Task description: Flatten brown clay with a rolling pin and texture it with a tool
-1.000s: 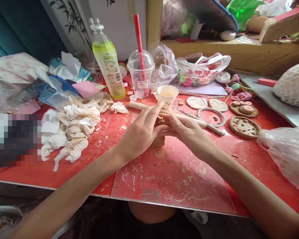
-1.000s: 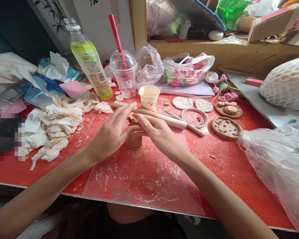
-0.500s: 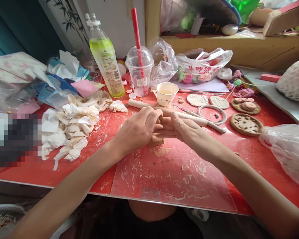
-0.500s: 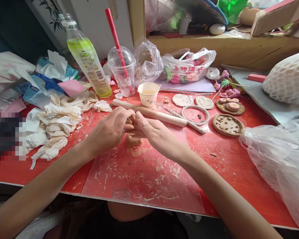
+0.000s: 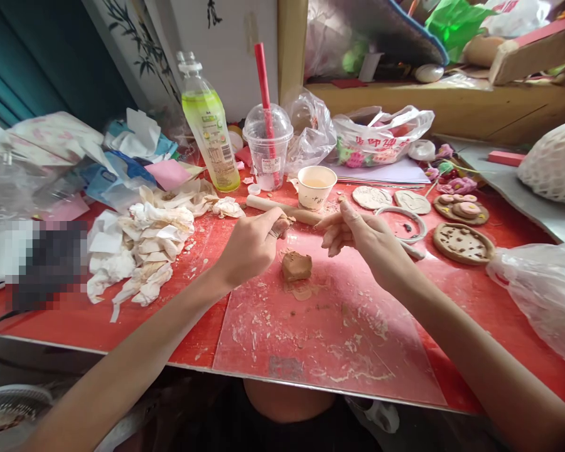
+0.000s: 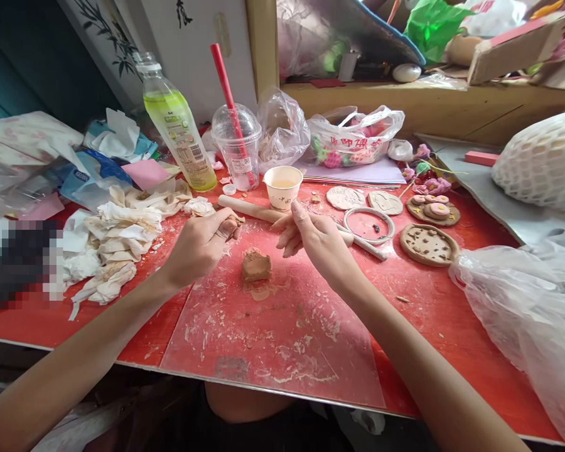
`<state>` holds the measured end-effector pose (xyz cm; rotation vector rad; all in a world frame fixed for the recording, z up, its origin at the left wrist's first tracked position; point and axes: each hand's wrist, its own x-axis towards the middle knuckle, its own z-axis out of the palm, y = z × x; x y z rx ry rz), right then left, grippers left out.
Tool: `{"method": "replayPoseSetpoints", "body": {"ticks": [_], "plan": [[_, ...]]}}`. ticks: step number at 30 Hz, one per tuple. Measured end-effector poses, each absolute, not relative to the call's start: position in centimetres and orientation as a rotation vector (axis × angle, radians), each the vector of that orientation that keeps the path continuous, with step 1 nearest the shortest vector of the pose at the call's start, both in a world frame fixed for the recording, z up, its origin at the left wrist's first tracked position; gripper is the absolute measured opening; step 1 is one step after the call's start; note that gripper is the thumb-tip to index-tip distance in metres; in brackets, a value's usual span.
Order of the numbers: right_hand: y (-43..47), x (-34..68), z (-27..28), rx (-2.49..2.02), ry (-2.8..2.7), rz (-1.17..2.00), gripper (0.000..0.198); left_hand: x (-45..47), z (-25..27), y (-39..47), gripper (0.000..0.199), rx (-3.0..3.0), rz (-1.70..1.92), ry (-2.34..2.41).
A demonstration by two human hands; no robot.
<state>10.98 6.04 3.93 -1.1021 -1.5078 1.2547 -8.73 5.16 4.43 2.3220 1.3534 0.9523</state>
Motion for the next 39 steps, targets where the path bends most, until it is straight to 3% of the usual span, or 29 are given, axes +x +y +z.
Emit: {"method": "replayPoseSetpoints", "body": {"ticks": [10, 16, 20, 29, 39], "plan": [[6.1, 10.8, 3.5, -1.078, -1.492, 1.184, 0.053, -8.6, 5.3, 5.1, 0.032, 2.159, 0.938, 1.148], [5.8, 10.7, 3.6, -1.037, -1.490, 1.180, 0.048, -8.8, 5.4, 5.0, 0.019, 2.158, 0.884, 1.212], [5.6, 10.7, 3.6, -1.031, -1.516, 1.169, 0.045, -8.7, 5.0, 5.0, 0.025, 2.173, 0.831, 1.226], [5.6, 10.7, 3.1, -1.034, -1.636, 1.144, 0.045, -8.8, 4.5, 5.0, 0.017, 2.421, 0.914, 1.227], [5.8, 10.6, 3.1, -1.004, -1.490, 1.305, 0.042, -7.9, 4.1, 5.0, 0.017, 2.176, 1.011, 1.253]]}}
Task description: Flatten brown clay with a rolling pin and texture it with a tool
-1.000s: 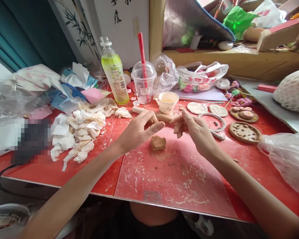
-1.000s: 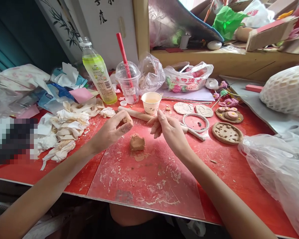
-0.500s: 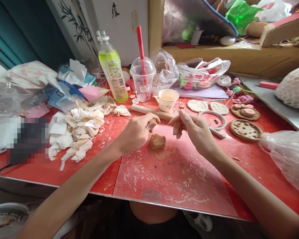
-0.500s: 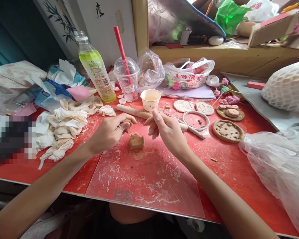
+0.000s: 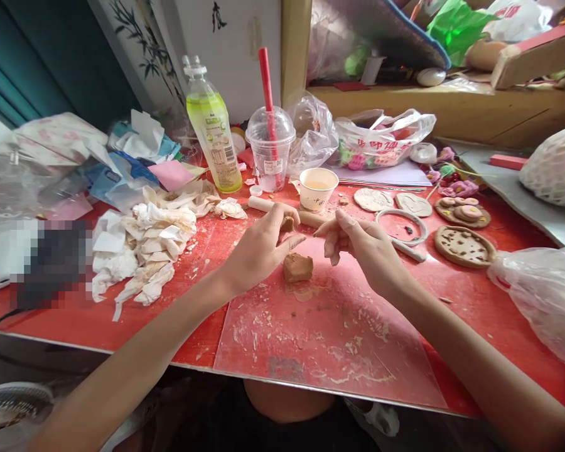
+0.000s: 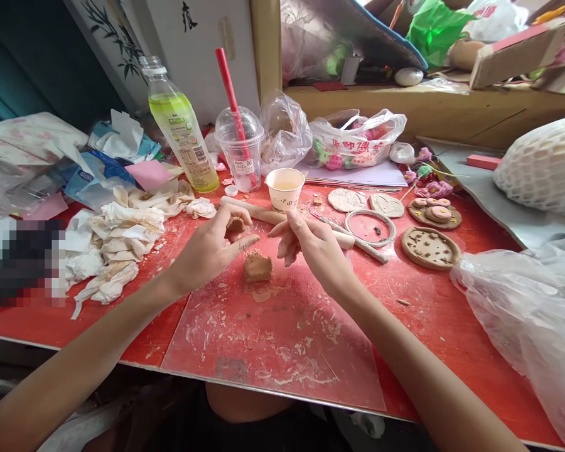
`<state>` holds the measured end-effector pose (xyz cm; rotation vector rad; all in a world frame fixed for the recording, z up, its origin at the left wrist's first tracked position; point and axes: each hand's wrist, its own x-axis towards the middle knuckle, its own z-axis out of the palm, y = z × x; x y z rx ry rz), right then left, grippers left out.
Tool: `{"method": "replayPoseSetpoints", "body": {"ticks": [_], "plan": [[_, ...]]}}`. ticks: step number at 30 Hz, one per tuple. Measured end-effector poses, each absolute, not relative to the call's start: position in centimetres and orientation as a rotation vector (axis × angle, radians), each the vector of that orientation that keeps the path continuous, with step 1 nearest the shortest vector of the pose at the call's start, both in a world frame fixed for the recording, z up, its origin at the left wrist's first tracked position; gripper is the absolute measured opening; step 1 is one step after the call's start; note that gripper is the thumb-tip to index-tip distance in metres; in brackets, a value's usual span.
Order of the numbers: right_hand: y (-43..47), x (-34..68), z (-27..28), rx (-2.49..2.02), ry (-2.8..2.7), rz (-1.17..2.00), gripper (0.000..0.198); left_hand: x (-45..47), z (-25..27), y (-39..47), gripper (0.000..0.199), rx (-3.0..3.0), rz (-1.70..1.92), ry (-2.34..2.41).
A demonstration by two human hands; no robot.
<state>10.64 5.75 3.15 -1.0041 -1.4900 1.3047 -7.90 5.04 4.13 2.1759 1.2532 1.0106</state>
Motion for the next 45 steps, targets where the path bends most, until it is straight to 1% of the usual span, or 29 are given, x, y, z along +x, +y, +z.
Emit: {"method": "replayPoseSetpoints", "body": {"ticks": [3, 5, 7, 11, 13, 16, 19, 23, 26, 27, 32, 37, 45], "plan": [[5.7, 10.7, 3.2, -0.978, -1.454, 1.329, 0.042, -7.9, 4.0, 4.9, 0.013, 2.188, 1.127, 1.288], [5.7, 10.7, 3.2, -0.971, -1.447, 1.340, 0.041, -8.1, 4.0, 4.9, 0.017, 2.187, 1.168, 1.284], [5.7, 10.6, 3.2, -0.973, -1.442, 1.353, 0.041, -8.2, 4.0, 5.0, 0.018, 2.194, 1.164, 1.284], [5.9, 10.6, 3.1, -0.981, -1.401, 1.425, 0.040, -8.3, 4.3, 4.8, 0.012, 2.186, 1.092, 1.366], [5.9, 10.6, 3.1, -0.994, -1.378, 1.485, 0.039, -8.4, 4.5, 4.7, 0.016, 2.110, 1.086, 1.380], [5.8, 10.5, 3.1, -1.032, -1.369, 1.561, 0.038, -8.5, 4.6, 4.7, 0.027, 1.906, 1.120, 1.271], [5.6, 10.4, 3.2, -1.054, -1.406, 1.595, 0.038, -8.6, 4.8, 5.0, 0.031, 1.668, 1.101, 1.068], [5.5, 10.4, 3.3, -1.069, -1.423, 1.582, 0.039, -8.3, 5.0, 5.1, 0.019, 1.462, 1.101, 0.796], [5.5, 10.4, 3.3, -1.081, -1.449, 1.525, 0.038, -8.1, 5.1, 5.1, 0.032, 1.376, 1.129, 0.729], [5.5, 10.4, 3.3, -1.081, -1.474, 1.493, 0.037, -8.1, 5.1, 5.0, 0.033, 1.364, 1.132, 0.727], [5.2, 10.4, 3.5, -1.037, -1.606, 1.301, 0.030, -8.1, 5.1, 5.0, 0.026, 1.349, 1.158, 0.773], [4.3, 10.1, 3.9, -0.995, -1.722, 1.080, 0.024, -8.0, 5.1, 4.9, 0.027, 1.316, 1.131, 0.771], [3.2, 9.6, 4.3, -0.989, -1.828, 0.904, 0.020, -7.7, 4.9, 4.6, 0.029, 1.239, 1.137, 0.766]]}}
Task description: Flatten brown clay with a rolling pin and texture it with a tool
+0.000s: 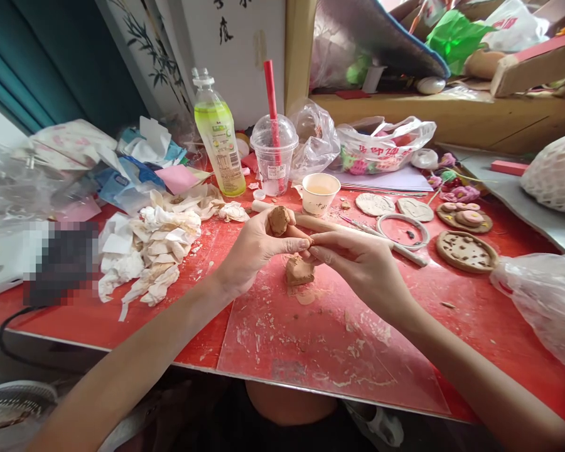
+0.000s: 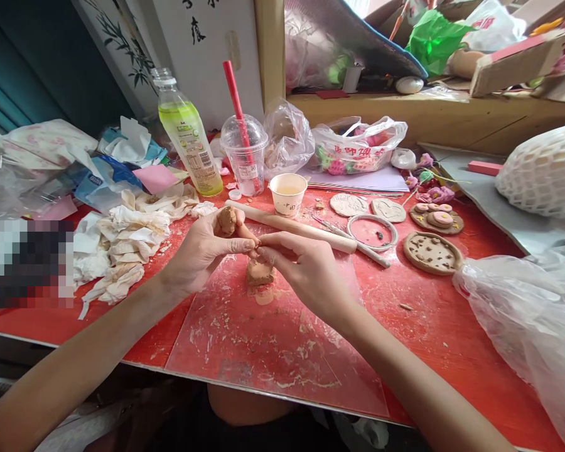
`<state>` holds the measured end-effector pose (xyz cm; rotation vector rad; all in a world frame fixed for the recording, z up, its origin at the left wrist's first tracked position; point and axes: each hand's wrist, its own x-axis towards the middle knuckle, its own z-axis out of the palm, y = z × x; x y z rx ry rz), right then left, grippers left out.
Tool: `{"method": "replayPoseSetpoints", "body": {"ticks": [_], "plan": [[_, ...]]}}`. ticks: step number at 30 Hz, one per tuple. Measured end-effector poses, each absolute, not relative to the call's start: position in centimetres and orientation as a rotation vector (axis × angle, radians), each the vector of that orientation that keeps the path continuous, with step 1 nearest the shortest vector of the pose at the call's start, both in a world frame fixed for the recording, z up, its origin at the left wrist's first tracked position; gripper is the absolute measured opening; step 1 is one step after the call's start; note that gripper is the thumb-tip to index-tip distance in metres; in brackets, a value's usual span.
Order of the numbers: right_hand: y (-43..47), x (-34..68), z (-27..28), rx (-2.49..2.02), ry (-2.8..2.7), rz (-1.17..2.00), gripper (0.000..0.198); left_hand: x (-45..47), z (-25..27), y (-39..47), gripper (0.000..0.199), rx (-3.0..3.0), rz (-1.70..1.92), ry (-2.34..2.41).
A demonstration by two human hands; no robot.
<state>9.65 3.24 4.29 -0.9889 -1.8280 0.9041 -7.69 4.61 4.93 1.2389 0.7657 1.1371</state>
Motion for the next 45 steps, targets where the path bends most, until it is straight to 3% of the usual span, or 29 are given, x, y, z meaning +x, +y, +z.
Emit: {"method": "replayPoseSetpoints", "body": {"ticks": [8, 22, 31, 39, 45], "plan": [[3.2, 9.7, 4.2, -0.988, -1.924, 0.619, 0.012, -7.6, 5.0, 4.3, 0.030, 1.278, 1.156, 0.862], [3.5, 10.0, 4.0, -1.120, -1.831, 0.598, 0.022, -7.7, 5.4, 4.3, 0.015, 1.163, 1.071, 0.790], [3.7, 10.1, 4.3, -1.065, -1.554, 0.853, 0.019, -7.9, 5.3, 4.5, 0.019, 1.148, 1.056, 0.771], [4.3, 10.0, 4.2, -1.024, -1.380, 1.274, 0.013, -7.7, 5.5, 4.5, 0.018, 1.030, 1.094, 0.767], [4.7, 10.1, 3.9, -0.974, -1.275, 1.575, 0.024, -7.7, 5.4, 4.7, 0.020, 1.088, 1.099, 0.746]]}}
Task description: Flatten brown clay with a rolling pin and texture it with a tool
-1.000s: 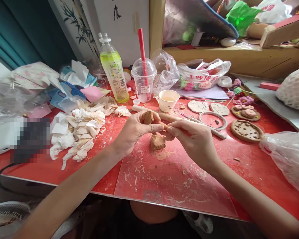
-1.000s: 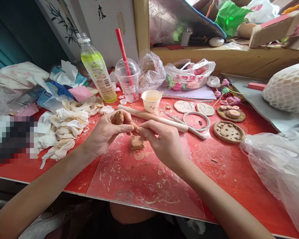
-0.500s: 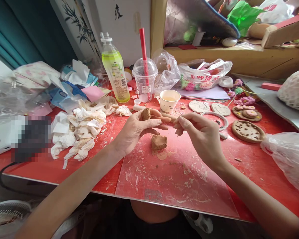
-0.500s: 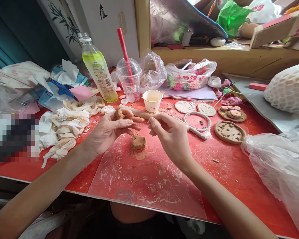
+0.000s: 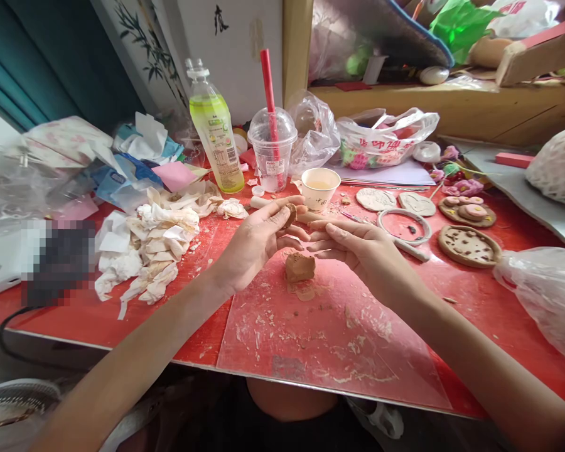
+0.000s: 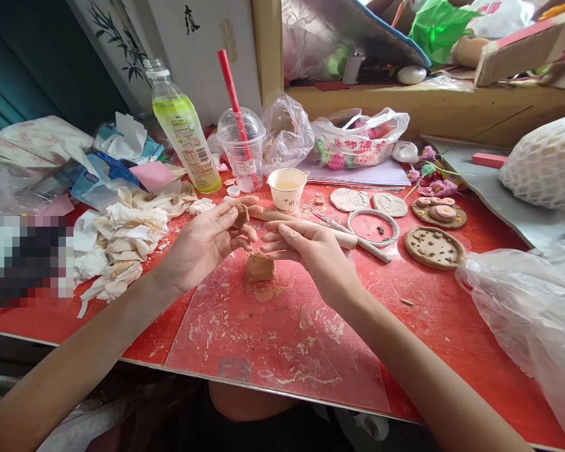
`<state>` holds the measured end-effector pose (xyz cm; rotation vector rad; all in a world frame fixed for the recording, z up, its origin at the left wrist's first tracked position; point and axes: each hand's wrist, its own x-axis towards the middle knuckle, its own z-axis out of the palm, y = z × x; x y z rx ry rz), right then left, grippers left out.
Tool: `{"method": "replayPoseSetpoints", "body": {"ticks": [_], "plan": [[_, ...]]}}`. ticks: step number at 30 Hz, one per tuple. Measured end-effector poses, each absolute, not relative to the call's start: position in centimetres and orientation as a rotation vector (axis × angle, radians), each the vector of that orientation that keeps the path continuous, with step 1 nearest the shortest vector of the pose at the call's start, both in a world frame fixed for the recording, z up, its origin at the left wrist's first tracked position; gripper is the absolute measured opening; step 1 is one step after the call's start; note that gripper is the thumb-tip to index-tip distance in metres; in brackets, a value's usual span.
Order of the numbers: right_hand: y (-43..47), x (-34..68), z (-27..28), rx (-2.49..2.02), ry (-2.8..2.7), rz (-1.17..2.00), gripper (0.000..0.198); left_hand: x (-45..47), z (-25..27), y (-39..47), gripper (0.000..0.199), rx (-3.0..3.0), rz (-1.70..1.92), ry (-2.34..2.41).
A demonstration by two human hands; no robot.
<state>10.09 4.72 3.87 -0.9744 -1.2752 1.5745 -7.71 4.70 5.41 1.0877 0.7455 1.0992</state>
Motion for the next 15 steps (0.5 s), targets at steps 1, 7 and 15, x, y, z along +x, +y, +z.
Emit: {"method": "replayPoseSetpoints", "body": {"ticks": [1, 7, 15], "plan": [[4.78, 10.10, 3.77, -0.969, -1.255, 1.602, 0.024, -7.72, 5.38, 4.70, 0.020, 1.105, 1.094, 0.741], [4.66, 10.11, 3.83, -1.015, -1.316, 1.573, 0.015, -7.91, 5.19, 4.67, 0.017, 1.199, 1.076, 0.788], [4.40, 10.04, 4.00, -1.118, -1.696, 1.369, 0.027, -7.74, 5.40, 4.61, 0.014, 1.220, 1.107, 0.816]]}}
